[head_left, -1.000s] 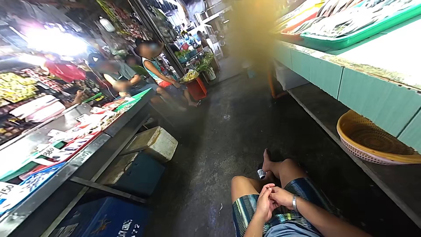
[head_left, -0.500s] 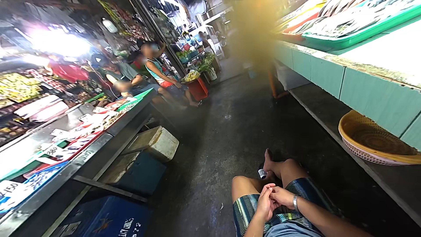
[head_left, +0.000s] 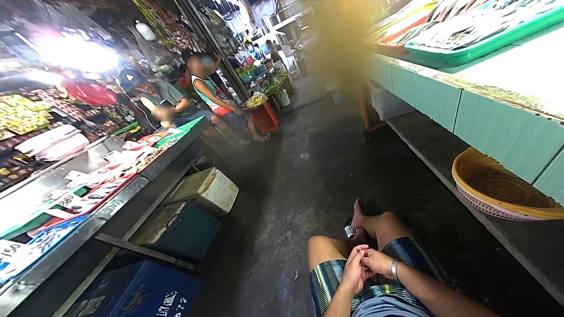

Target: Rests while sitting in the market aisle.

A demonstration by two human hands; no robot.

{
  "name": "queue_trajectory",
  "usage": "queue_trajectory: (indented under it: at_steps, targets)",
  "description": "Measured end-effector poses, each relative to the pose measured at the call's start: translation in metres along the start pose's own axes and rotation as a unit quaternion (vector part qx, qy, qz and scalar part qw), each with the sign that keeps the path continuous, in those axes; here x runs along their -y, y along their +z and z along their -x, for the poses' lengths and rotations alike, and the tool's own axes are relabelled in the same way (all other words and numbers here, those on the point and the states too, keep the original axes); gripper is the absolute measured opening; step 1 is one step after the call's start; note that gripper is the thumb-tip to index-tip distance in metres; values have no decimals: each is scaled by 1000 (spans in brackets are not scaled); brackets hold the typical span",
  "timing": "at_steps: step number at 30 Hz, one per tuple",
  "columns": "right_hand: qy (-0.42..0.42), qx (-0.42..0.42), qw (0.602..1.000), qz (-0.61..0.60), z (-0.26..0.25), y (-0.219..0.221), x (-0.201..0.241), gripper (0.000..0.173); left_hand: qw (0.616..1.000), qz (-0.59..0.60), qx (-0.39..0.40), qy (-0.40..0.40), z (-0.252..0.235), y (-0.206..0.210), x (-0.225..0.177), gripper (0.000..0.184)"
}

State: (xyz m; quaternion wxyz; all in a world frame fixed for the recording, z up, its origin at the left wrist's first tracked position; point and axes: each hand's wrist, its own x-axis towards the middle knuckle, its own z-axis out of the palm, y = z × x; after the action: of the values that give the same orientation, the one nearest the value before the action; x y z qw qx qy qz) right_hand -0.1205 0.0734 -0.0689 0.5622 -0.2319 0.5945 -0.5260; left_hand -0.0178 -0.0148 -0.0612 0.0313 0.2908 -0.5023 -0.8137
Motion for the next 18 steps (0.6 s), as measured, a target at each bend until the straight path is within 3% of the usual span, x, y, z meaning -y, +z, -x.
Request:
queue_trajectory:
  at_steps: [18]
  targets:
    - [1, 2, 1000, -11, -1, 3, 0, 27, 1000, 21, -9, 8, 3, 1, 0, 37]
